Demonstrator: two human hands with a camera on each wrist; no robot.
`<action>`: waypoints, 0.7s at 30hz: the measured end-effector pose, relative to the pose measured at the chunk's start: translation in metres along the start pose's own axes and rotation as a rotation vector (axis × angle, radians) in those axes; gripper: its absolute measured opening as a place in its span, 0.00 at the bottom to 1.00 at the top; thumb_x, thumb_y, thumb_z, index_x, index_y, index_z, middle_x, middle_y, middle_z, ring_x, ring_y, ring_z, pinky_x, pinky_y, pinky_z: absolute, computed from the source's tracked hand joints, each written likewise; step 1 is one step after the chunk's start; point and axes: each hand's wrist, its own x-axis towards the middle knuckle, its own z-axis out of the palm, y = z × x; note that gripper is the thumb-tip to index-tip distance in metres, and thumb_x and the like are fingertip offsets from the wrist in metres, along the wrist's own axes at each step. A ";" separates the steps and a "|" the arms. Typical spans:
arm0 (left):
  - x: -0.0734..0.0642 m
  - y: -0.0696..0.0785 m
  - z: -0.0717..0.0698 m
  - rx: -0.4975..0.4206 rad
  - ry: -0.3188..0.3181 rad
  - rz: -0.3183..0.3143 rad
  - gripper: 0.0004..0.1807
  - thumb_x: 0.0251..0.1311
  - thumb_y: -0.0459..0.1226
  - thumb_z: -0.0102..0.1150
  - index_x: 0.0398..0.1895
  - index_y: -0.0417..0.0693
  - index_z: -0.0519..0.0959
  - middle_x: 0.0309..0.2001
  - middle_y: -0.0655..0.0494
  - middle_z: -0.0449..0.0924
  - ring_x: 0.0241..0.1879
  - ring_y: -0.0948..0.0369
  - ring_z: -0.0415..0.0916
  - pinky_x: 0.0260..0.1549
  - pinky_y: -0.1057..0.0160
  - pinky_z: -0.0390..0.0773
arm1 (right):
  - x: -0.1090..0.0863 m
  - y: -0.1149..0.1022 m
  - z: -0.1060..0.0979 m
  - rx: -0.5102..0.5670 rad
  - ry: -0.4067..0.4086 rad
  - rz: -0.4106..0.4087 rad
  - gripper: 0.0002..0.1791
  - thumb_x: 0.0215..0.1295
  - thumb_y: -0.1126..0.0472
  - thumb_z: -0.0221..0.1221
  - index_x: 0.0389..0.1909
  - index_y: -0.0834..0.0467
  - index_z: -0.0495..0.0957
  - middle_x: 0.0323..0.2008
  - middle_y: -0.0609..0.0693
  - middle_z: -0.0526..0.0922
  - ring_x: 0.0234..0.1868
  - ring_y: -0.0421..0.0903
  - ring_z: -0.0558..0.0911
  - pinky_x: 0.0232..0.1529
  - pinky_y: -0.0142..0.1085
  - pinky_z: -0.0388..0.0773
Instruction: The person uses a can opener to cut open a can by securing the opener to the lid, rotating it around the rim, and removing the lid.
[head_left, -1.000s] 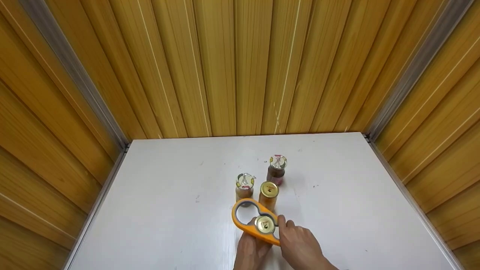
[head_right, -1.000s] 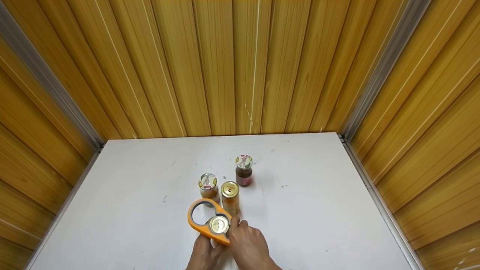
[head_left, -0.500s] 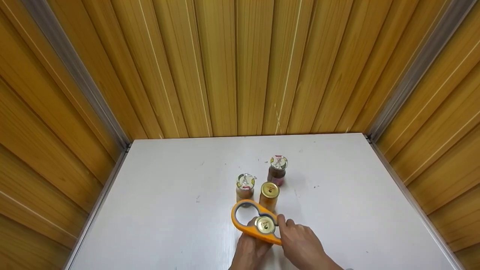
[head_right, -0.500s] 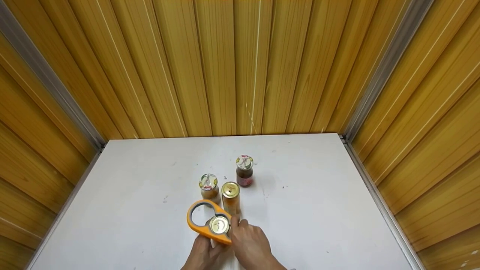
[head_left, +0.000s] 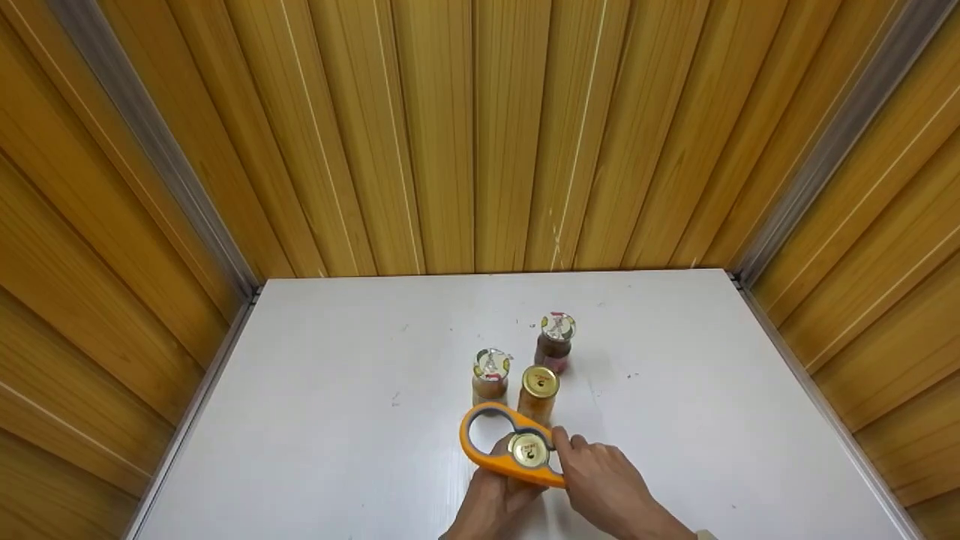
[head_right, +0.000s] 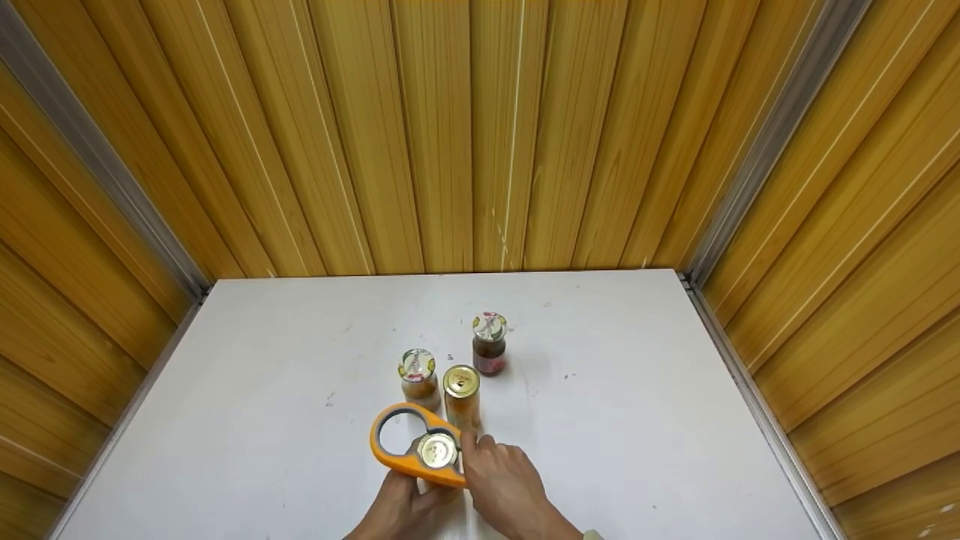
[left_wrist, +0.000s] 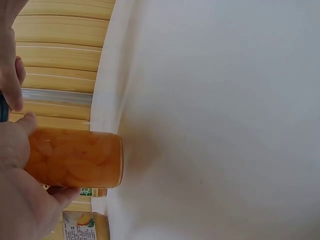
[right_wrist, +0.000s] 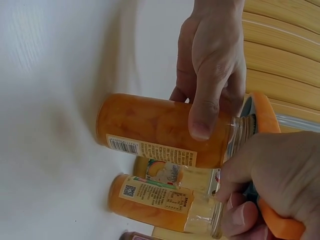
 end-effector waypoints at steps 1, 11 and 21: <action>0.000 -0.001 -0.002 -0.008 -0.015 0.009 0.35 0.60 0.48 0.75 0.68 0.51 0.71 0.62 0.61 0.78 0.61 0.60 0.75 0.65 0.48 0.74 | 0.001 0.001 0.000 0.004 -0.005 -0.002 0.23 0.52 0.68 0.72 0.45 0.59 0.71 0.20 0.47 0.69 0.15 0.42 0.71 0.15 0.34 0.71; 0.007 -0.009 -0.024 -0.187 -0.236 -0.016 0.37 0.62 0.46 0.73 0.72 0.58 0.67 0.68 0.65 0.72 0.66 0.62 0.68 0.72 0.44 0.61 | 0.010 0.014 -0.001 0.028 -0.062 -0.054 0.25 0.55 0.66 0.73 0.49 0.55 0.72 0.21 0.46 0.73 0.16 0.40 0.73 0.17 0.33 0.74; 0.014 -0.004 -0.039 -0.138 -0.401 -0.033 0.33 0.63 0.39 0.71 0.70 0.58 0.69 0.64 0.68 0.75 0.63 0.66 0.71 0.72 0.53 0.63 | 0.019 0.027 0.000 0.006 -0.030 -0.185 0.23 0.55 0.67 0.71 0.48 0.52 0.73 0.23 0.45 0.76 0.16 0.39 0.69 0.17 0.34 0.68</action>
